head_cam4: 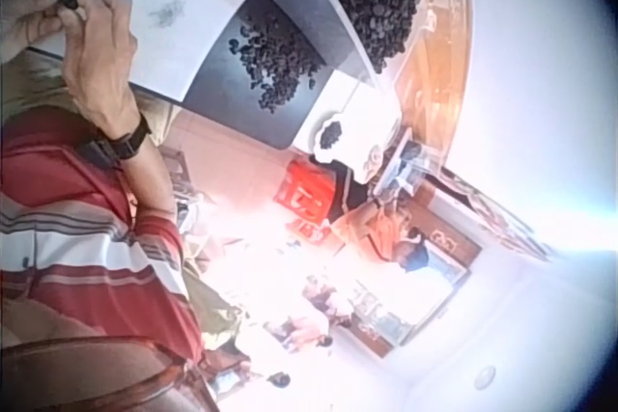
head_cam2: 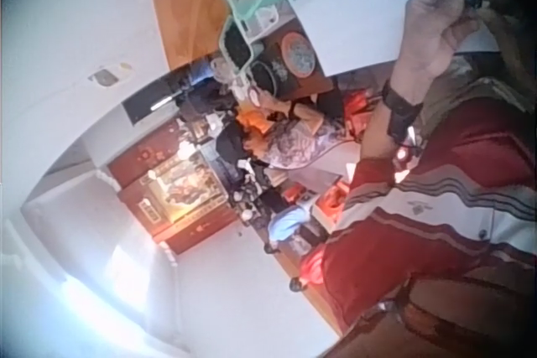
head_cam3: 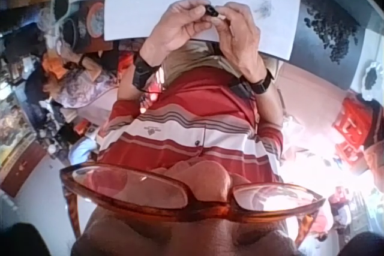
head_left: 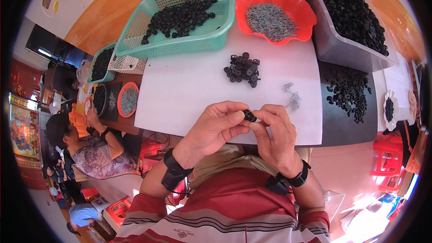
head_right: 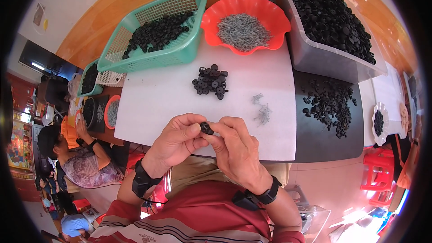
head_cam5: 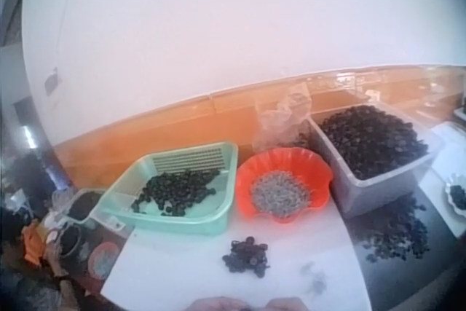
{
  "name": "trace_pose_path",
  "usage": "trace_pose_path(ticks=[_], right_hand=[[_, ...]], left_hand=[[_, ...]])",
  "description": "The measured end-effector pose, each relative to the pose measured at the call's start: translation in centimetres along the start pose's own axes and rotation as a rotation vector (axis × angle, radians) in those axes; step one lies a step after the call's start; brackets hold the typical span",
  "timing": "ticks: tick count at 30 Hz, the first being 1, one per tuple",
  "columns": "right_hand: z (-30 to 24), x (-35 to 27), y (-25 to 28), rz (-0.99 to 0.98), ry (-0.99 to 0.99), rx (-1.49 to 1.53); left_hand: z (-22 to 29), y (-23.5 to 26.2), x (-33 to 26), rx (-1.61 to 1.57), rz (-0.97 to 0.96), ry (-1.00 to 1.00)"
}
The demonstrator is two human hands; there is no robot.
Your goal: Assembling small black plastic components by hand in a shoe manufacturing environment.
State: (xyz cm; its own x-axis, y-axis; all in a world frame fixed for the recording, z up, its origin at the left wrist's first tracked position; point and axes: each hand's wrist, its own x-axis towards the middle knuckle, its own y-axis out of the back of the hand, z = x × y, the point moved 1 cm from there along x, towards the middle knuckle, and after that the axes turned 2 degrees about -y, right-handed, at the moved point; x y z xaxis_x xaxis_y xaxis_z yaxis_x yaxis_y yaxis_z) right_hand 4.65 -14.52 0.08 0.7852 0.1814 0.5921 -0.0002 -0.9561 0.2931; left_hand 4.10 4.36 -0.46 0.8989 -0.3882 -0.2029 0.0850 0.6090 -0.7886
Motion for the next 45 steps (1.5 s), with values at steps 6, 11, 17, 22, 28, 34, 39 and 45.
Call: trace_pose_path(ticks=[6,11,17,22,28,34,39,45], right_hand=[[0.0,0.0,-0.1,0.022,0.009,-0.011],[-0.2,0.1,-0.1,0.052,0.031,-0.011],[-0.3,0.2,0.1,0.086,0.054,-0.023],[-0.1,0.1,0.2,0.096,0.059,0.004],[0.1,0.1,0.3,0.092,0.094,-0.014],[0.1,0.1,0.6,0.080,0.116,-0.020],[0.0,0.1,0.7,0.070,0.142,-0.032],[-0.2,0.0,1.1,0.051,0.132,-0.040]], left_hand=[[-0.1,-0.4,0.0,0.041,0.017,-0.008],[-0.4,-0.5,0.0,0.041,0.018,-0.033],[-0.8,-0.6,0.1,0.053,0.037,-0.057],[-1.0,-0.9,0.1,0.085,0.070,-0.058],[-1.2,-1.4,0.0,0.126,0.103,-0.072],[-1.5,-1.5,0.0,0.149,0.100,-0.109],[-1.6,-2.0,0.0,0.138,0.106,-0.141],[-1.3,-2.7,-0.1,0.300,0.126,-0.185]])
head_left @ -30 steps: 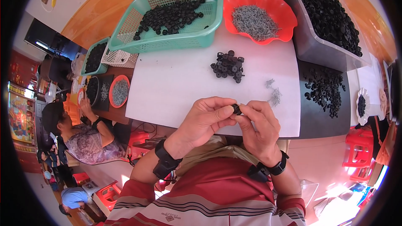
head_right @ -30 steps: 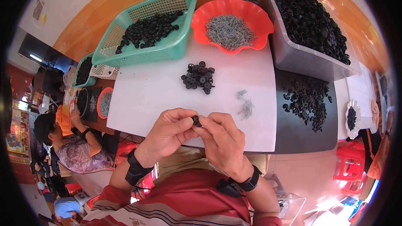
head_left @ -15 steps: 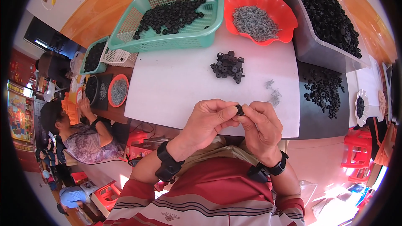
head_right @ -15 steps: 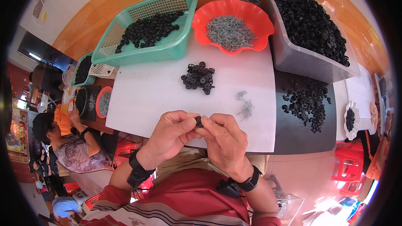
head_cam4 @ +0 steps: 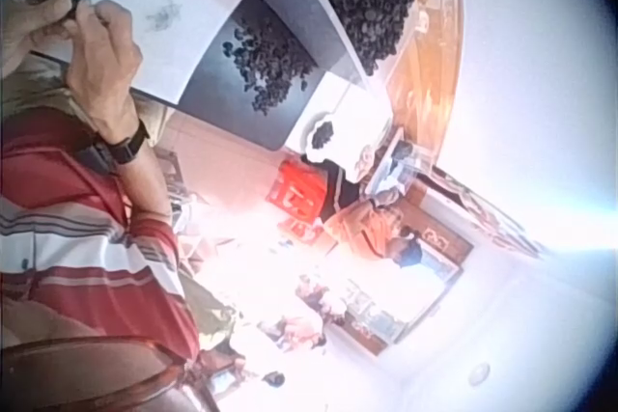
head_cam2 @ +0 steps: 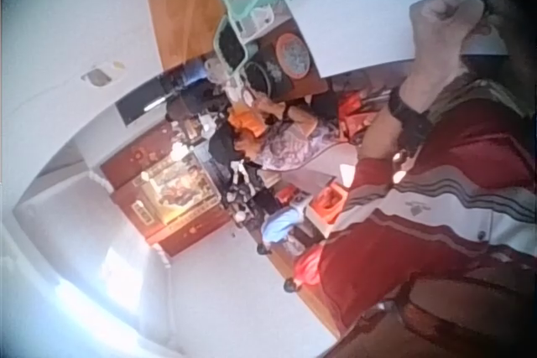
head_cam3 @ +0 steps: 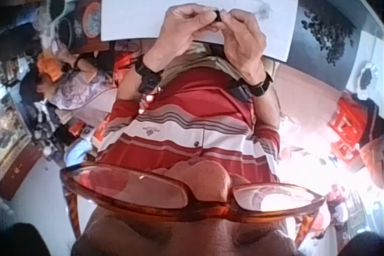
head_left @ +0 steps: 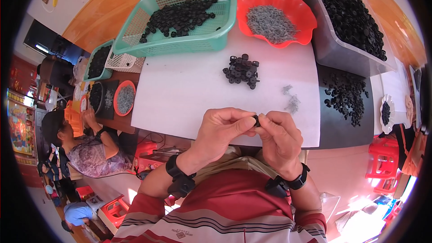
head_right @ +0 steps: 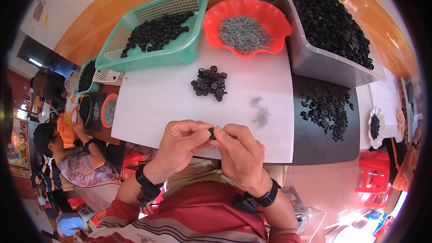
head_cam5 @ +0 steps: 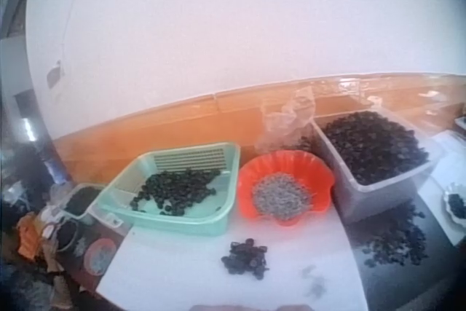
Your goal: Assembling small black plastic components by hand in a shoe manufacturing environment.
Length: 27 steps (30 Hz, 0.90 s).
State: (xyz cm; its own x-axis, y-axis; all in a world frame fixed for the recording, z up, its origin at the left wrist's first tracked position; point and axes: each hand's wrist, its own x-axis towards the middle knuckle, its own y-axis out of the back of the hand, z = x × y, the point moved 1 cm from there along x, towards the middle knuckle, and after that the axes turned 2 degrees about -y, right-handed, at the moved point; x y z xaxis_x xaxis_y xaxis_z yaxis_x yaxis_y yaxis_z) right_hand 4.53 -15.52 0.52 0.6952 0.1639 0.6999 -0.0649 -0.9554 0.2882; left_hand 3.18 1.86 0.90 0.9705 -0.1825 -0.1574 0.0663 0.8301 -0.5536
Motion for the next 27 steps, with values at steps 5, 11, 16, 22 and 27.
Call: trace_pose_path(ticks=[5,11,16,22,27], right_hand=[[0.1,0.0,0.4,-0.035,-0.013,0.000],[0.0,0.3,0.4,-0.030,-0.009,0.023],[0.0,0.3,0.7,-0.010,-0.021,0.025],[0.6,0.0,0.7,-0.019,0.032,0.003],[1.0,-0.1,0.8,-0.035,0.086,-0.065]], left_hand=[[0.6,-0.1,0.1,0.165,-0.040,-0.024],[0.1,0.3,0.2,0.120,-0.067,-0.033],[0.1,-0.4,0.0,0.127,-0.059,-0.046],[-0.4,-1.2,-0.3,0.174,-0.053,-0.120],[-0.5,-1.4,-0.3,0.172,-0.050,-0.133]])
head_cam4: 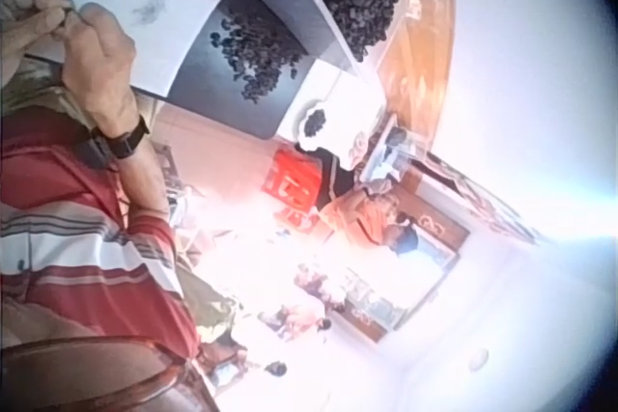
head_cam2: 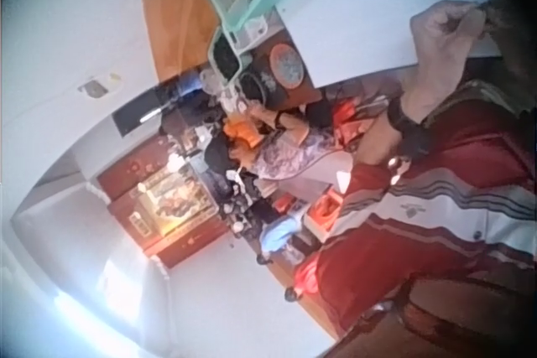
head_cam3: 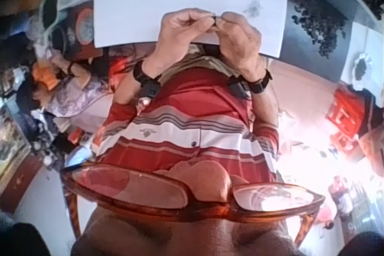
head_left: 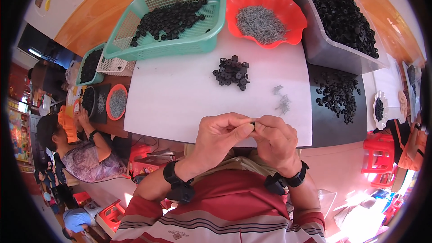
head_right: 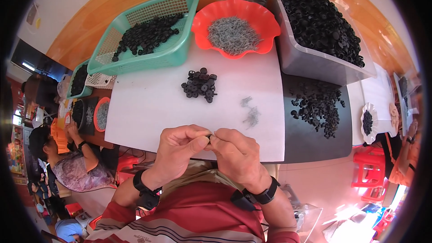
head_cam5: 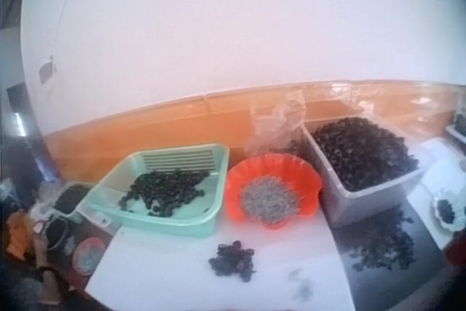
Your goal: Assembling small black plastic components by hand in a shoe manufacturing environment.
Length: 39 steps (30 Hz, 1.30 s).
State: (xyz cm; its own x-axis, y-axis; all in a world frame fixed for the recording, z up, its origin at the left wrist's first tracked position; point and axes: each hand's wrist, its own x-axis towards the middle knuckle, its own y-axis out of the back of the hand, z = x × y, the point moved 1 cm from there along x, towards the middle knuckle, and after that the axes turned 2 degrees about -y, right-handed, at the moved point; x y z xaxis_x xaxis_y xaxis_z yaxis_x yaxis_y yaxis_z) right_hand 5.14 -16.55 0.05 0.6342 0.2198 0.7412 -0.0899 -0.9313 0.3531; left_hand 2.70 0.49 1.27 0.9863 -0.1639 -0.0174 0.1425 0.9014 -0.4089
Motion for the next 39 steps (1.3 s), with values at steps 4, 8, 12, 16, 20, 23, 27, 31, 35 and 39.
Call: trace_pose_path(ticks=[4,8,12,16,20,23,27,31,35,39], right_hand=[[-0.5,0.8,0.4,-0.055,-0.075,0.016],[-0.7,1.6,1.2,-0.138,-0.221,0.078],[-1.2,2.2,2.3,-0.097,-0.209,0.003],[-1.4,2.2,3.0,-0.096,-0.169,-0.037],[-2.1,1.8,3.0,-0.123,-0.183,-0.049],[-2.2,2.1,2.9,-0.123,-0.175,-0.046],[-2.2,2.0,3.3,-0.109,-0.182,-0.054],[-2.2,1.9,3.6,-0.108,-0.207,-0.079],[-2.3,2.1,3.6,-0.144,-0.205,-0.070],[-1.5,3.3,3.6,-0.159,-0.226,-0.139]], left_hand=[[0.0,0.7,0.0,0.018,0.032,0.011],[1.2,1.7,-0.1,0.152,0.057,0.028],[3.1,3.4,1.1,0.352,0.199,-0.242],[6.6,5.8,3.4,0.640,0.278,-0.441],[11.3,7.8,7.1,1.024,0.395,-0.648],[14.1,9.9,10.6,1.181,0.476,-0.658],[13.4,10.0,10.2,1.350,0.451,-0.798],[8.4,8.2,7.7,1.415,0.267,-0.916],[5.1,8.5,7.8,1.203,0.120,-0.667],[4.2,8.7,7.8,1.227,0.081,-0.599]])
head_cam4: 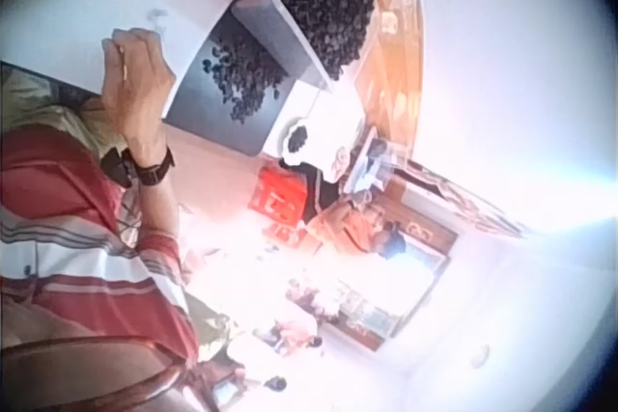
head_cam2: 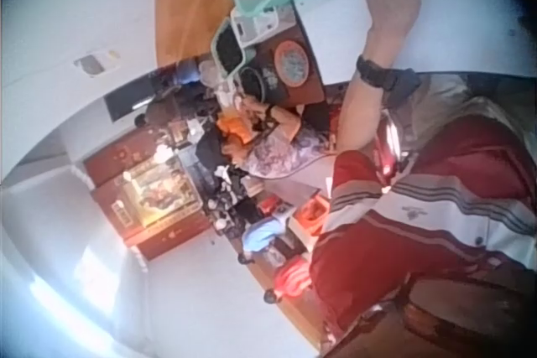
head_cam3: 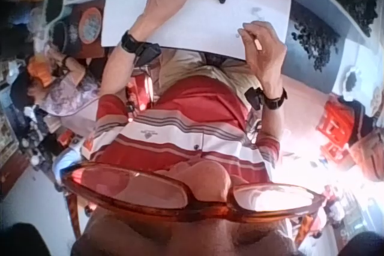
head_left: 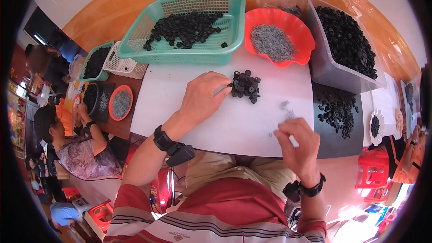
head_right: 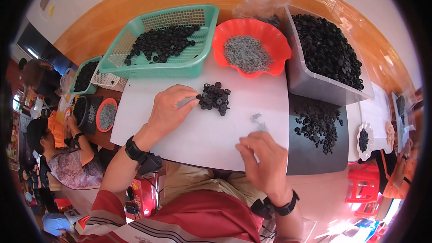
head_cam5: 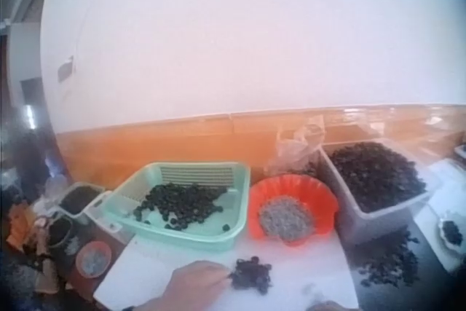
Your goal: Assembling small black plastic components by hand in a shoe manufacturing environment.
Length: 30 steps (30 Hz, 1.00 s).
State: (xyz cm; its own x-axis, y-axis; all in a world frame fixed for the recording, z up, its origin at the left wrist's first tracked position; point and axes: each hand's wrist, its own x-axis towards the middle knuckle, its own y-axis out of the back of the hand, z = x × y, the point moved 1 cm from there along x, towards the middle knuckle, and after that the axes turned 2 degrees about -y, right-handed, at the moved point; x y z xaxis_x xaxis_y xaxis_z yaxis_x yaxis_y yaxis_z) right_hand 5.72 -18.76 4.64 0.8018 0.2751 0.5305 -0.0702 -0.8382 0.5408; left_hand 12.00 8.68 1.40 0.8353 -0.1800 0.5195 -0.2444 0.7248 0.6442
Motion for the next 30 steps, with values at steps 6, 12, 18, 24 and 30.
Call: trace_pose_path(ticks=[6,12,18,24,30], right_hand=[[2.7,4.8,-1.5,-0.195,0.003,-0.175],[4.7,6.3,-4.6,-0.344,0.003,-0.368],[4.8,6.5,-5.7,-0.361,0.011,-0.416],[4.6,6.7,-5.9,-0.385,0.016,-0.449],[4.0,6.6,-4.8,-0.390,0.037,-0.444]], left_hand=[[0.0,-0.4,-0.3,-0.035,-0.060,0.153],[-0.1,-0.9,-0.5,-0.051,-0.071,0.160],[-0.1,-1.0,-0.6,-0.054,-0.061,0.148],[-0.3,-1.1,-0.7,-0.060,-0.058,0.160],[0.0,-1.0,-0.8,-0.027,-0.046,0.108]])
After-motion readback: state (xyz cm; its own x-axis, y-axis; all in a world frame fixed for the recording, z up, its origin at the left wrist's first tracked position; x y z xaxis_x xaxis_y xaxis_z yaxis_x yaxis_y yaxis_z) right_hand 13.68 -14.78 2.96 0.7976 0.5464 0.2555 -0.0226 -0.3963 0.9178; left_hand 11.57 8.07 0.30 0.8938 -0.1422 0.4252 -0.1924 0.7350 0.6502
